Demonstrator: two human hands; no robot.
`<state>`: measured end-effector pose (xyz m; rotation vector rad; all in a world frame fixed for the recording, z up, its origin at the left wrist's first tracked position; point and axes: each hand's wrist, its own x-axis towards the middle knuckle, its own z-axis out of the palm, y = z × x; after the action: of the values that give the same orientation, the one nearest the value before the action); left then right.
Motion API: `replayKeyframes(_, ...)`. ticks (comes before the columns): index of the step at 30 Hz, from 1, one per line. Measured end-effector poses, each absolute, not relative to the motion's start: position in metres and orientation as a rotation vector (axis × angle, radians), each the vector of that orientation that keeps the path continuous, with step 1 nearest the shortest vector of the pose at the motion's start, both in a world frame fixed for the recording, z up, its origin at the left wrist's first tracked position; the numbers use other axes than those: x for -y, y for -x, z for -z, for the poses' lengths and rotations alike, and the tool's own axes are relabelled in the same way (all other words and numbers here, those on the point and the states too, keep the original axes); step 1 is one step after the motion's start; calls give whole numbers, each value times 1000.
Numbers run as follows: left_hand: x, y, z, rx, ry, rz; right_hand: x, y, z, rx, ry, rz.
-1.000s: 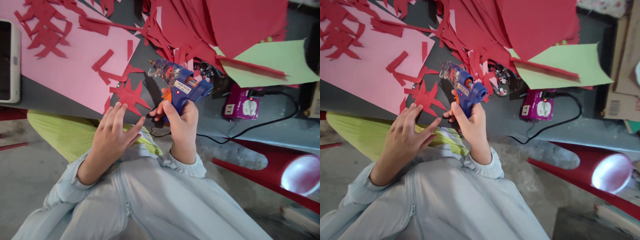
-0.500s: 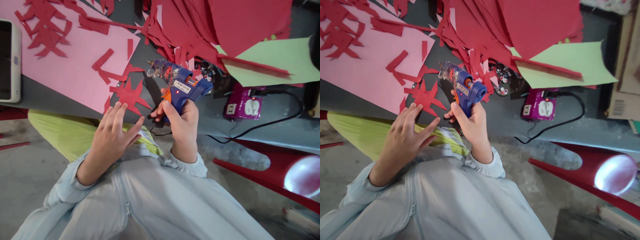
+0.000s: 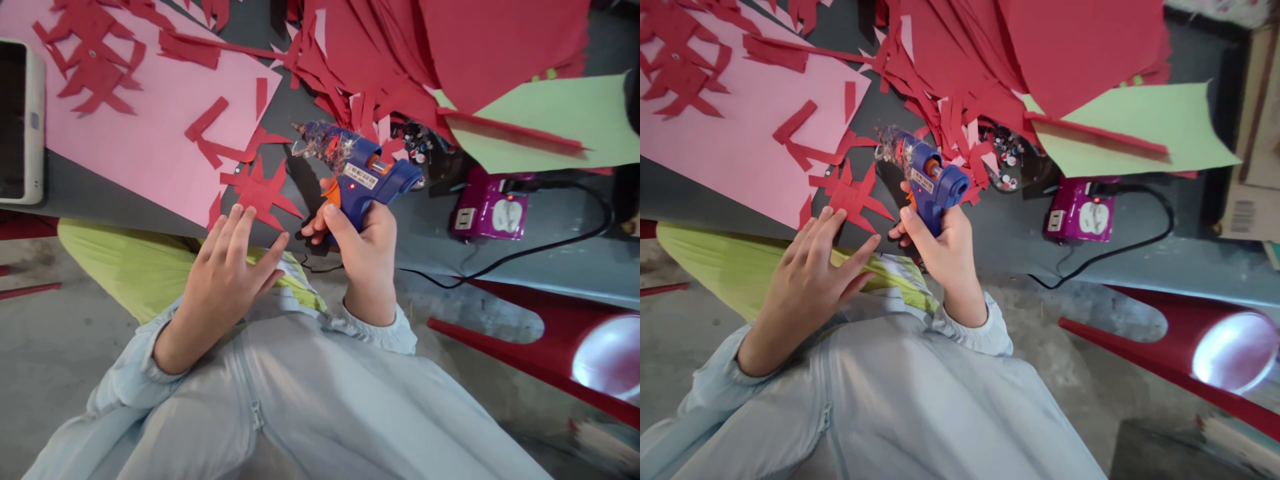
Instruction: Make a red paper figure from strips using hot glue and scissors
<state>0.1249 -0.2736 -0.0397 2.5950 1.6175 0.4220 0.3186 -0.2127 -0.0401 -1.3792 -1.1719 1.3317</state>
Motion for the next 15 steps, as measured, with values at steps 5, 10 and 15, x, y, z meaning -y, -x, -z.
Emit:
replayKeyframes(5, 274, -124, 39, -1628, -2569, -399, 213, -318, 39, 1177, 1393, -1331)
replayKeyframes(10, 273, -124, 39, -1631, -2603, -377, 211, -318, 40, 1186, 1357, -1317)
replayKeyframes(15, 271, -124, 36, -1619, -2608, -349, 212, -320, 43, 1185, 1358, -1325)
